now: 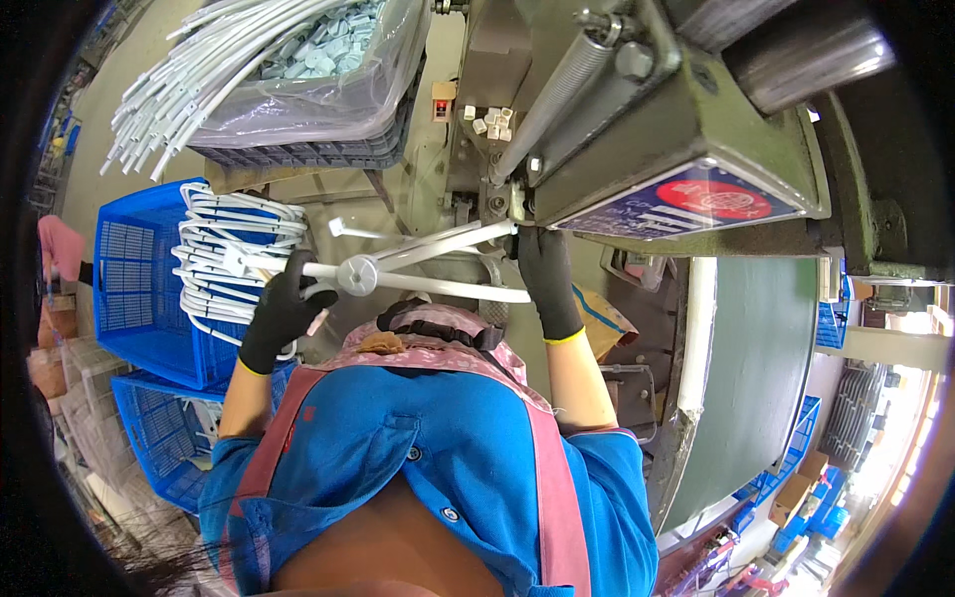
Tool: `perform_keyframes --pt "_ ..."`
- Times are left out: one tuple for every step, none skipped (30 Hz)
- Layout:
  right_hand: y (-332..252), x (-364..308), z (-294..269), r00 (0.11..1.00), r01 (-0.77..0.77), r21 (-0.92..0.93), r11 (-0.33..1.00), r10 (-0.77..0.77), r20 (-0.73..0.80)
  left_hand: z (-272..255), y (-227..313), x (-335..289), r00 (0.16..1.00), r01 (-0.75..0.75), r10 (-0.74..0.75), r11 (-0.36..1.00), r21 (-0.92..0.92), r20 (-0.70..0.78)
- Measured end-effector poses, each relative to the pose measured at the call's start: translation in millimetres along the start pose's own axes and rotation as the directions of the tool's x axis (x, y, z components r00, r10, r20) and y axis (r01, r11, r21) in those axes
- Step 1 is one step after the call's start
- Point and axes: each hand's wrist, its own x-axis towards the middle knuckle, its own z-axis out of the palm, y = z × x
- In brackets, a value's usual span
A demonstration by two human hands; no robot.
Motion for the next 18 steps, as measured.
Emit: perform_keyframes --pt "0.4 0.1 1.0 1.000 0.002 0.068 0.998 -0.003 0.011 -5.2 1.0 1.4 1.000 -0.011 0.011 1.000 0.027 0.007" --pt "2.0 -1.1 1.7 0.997 -0.074 0.027 0.997 0.073 0.018 -9.2 1.7 1.8 1.000 -0.009 0.007 0.997 0.075 0.029" --pt "4.7 -0.3 2.5 0.993 -0.106 -0.010 0.994 0.106 0.052 -12.5 1.1 3.8 0.999 -0.002 -0.003 0.995 0.102 0.053" --pt "8.3 0.8 3.0 0.987 -0.135 -0.044 0.990 0.138 0.086 -13.2 0.1 5.6 0.994 -0.103 0.101 0.992 0.066 0.027" --pt "13.3 0.1 6.0 0.980 -0.187 0.042 0.982 0.183 0.081 -12.0 -1.4 5.3 0.997 -0.038 0.033 0.997 0.070 0.067" --pt "18.1 2.1 5.7 0.983 -0.168 0.026 0.985 0.166 0.077 -8.7 -3.5 6.6 0.997 -0.031 0.029 0.999 0.033 0.066" --pt "23.2 1.5 4.2 0.983 -0.161 0.009 0.987 0.160 0.088 -4.0 -6.2 6.7 0.998 -0.029 0.030 0.999 -0.022 0.049" --pt "27.7 0.7 2.5 0.987 -0.124 0.011 0.992 0.122 0.106 -0.2 -9.5 7.4 0.997 -0.034 0.035 0.999 -0.005 0.066" --pt "31.5 0.1 3.1 0.986 -0.147 0.066 0.987 0.141 0.090 4.8 -11.2 7.7 0.995 -0.098 0.097 0.994 0.042 0.030" --pt "34.1 -1.1 2.3 0.985 -0.156 0.015 0.988 0.155 0.072 6.2 -13.0 6.2 0.996 -0.085 0.082 0.993 0.086 0.029" --pt "35.3 -1.2 2.0 0.975 -0.221 0.028 0.975 0.220 0.034 3.7 -14.5 3.9 0.988 -0.152 0.153 0.979 0.136 0.003" --pt "35.4 0.3 1.9 0.979 -0.200 0.144 0.969 0.192 0.068 -0.4 -14.7 3.3 0.994 -0.092 0.078 0.974 0.208 0.070" --pt "34.3 -2.3 2.4 0.988 -0.157 0.196 0.968 0.151 0.045 -10.5 -16.0 4.7 0.978 -0.204 0.207 0.960 0.192 0.002" --pt "32.6 -1.0 2.3 0.991 -0.125 0.184 0.975 0.116 0.063 -25.9 -17.9 8.0 0.945 -0.316 0.326 0.906 0.282 0.013" --pt "30.3 -2.9 1.6 0.995 -0.101 0.109 0.989 0.097 0.035 -38.7 -18.1 14.8 0.953 -0.258 0.299 0.893 0.369 -0.057" --pt "27.7 -2.8 1.2 0.993 -0.119 0.062 0.991 0.117 0.021 -52.6 -18.7 25.5 0.933 -0.232 0.326 0.868 0.439 -0.152" --pt "25.9 -4.3 2.9 0.989 -0.141 0.029 0.990 0.142 -0.040 -67.6 -22.1 46.0 0.921 -0.182 0.317 0.863 0.471 -0.225" --pt "23.7 -6.8 1.8 0.992 -0.124 0.101 0.987 0.126 -0.011 -81.9 -27.0 70.7 0.869 -0.172 0.371 0.847 0.503 -0.327"
